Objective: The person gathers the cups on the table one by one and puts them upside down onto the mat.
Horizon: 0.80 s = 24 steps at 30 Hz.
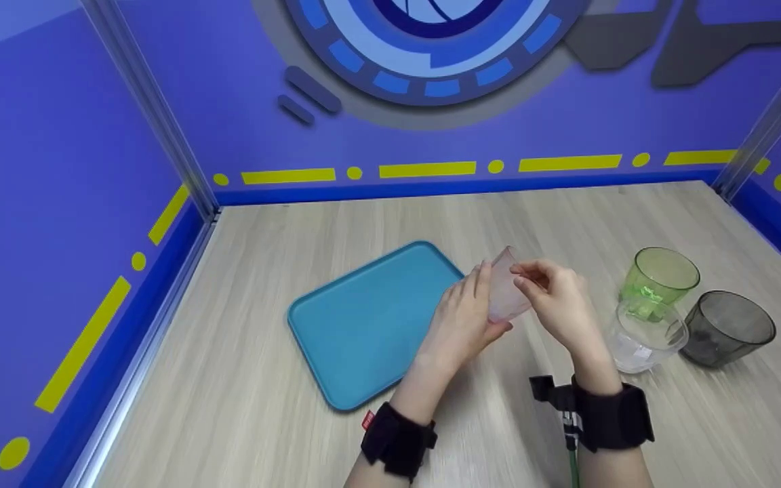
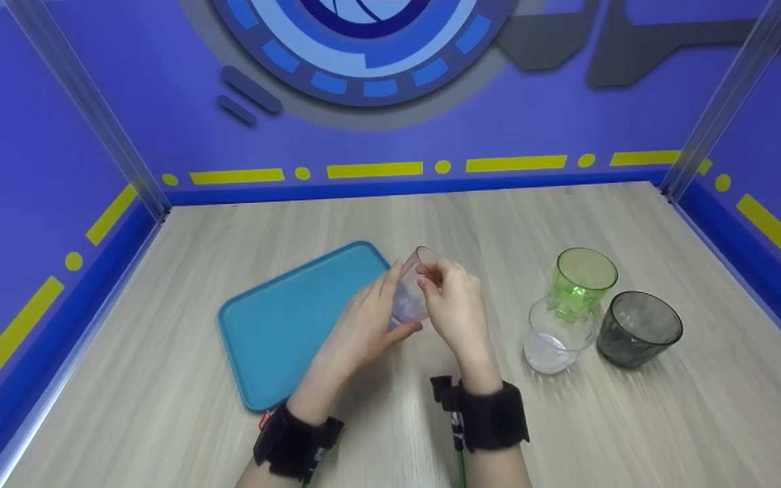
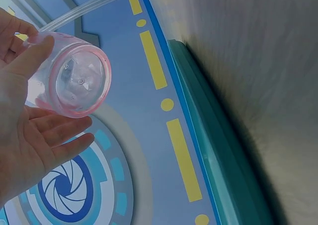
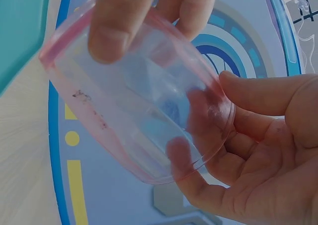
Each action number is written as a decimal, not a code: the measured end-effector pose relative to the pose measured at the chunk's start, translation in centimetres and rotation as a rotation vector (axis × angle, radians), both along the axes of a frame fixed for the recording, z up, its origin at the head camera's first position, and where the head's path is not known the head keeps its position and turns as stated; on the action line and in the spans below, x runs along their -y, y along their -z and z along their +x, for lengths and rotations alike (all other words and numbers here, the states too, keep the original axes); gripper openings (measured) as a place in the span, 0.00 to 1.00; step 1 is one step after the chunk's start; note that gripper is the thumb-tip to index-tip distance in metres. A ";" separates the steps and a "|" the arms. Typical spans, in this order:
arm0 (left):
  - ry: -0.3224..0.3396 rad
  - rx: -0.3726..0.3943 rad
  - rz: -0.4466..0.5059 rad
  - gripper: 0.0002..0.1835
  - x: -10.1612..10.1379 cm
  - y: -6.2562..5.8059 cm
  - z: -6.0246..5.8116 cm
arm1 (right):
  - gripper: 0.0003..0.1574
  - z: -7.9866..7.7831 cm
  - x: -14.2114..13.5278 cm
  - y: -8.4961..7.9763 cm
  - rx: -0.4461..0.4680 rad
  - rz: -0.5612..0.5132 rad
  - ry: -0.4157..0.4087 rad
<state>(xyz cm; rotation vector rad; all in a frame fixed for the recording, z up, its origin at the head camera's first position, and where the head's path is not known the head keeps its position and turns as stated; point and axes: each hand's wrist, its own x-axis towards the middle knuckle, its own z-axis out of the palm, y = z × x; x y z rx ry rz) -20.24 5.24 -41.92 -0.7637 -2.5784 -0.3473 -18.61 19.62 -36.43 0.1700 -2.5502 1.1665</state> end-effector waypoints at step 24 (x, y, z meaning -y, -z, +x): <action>0.016 0.027 0.051 0.48 0.2 -0.2 0.0 | 0.09 -0.2 0.0 0.2 -0.011 -0.019 -0.023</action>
